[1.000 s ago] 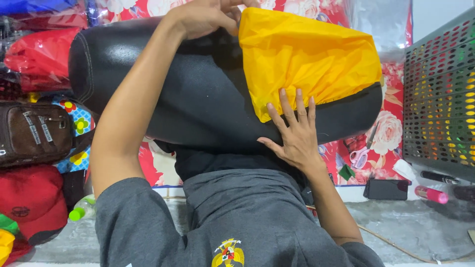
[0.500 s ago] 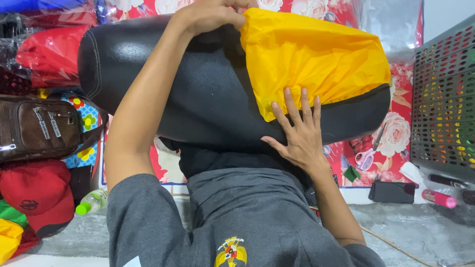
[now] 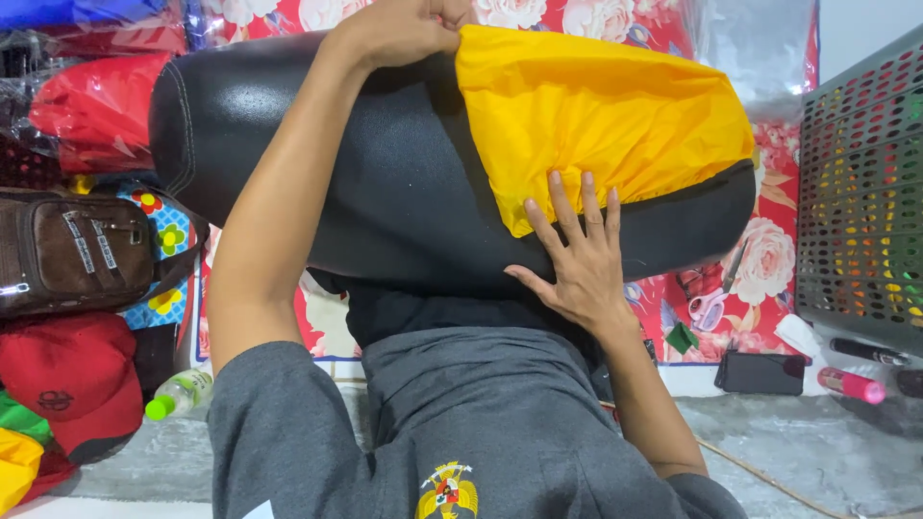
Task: Folding a yellow motorcycle seat cover into a compact shape on top of a seat base
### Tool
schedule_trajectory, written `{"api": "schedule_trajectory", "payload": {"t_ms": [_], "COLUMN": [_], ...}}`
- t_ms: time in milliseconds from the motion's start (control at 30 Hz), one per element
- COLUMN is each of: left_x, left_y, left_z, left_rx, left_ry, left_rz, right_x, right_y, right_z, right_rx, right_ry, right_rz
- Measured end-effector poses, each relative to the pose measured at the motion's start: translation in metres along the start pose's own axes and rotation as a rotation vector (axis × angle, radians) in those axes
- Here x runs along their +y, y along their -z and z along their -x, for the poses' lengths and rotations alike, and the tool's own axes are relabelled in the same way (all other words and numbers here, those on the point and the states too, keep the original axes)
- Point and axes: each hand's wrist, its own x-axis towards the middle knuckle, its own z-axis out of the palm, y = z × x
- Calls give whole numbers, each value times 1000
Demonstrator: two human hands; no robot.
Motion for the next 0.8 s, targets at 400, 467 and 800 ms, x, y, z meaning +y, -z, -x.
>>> {"api": "schedule_trajectory", "payload": {"t_ms": [400,467,800], "left_x": [34,32,36], "left_y": [17,15,17], "left_z": [11,7,14], "left_rx": [-6,6,73], "left_ry": [76,52,132], "left_rz": [89,77,127], "right_x": [0,0,0], "right_y": [-1,0,-2], "right_z": [0,-2,0], "right_rx": [11,15,5], "right_ry": [-6,-4,-5], "right_rz": [-6,-9,-4]}}
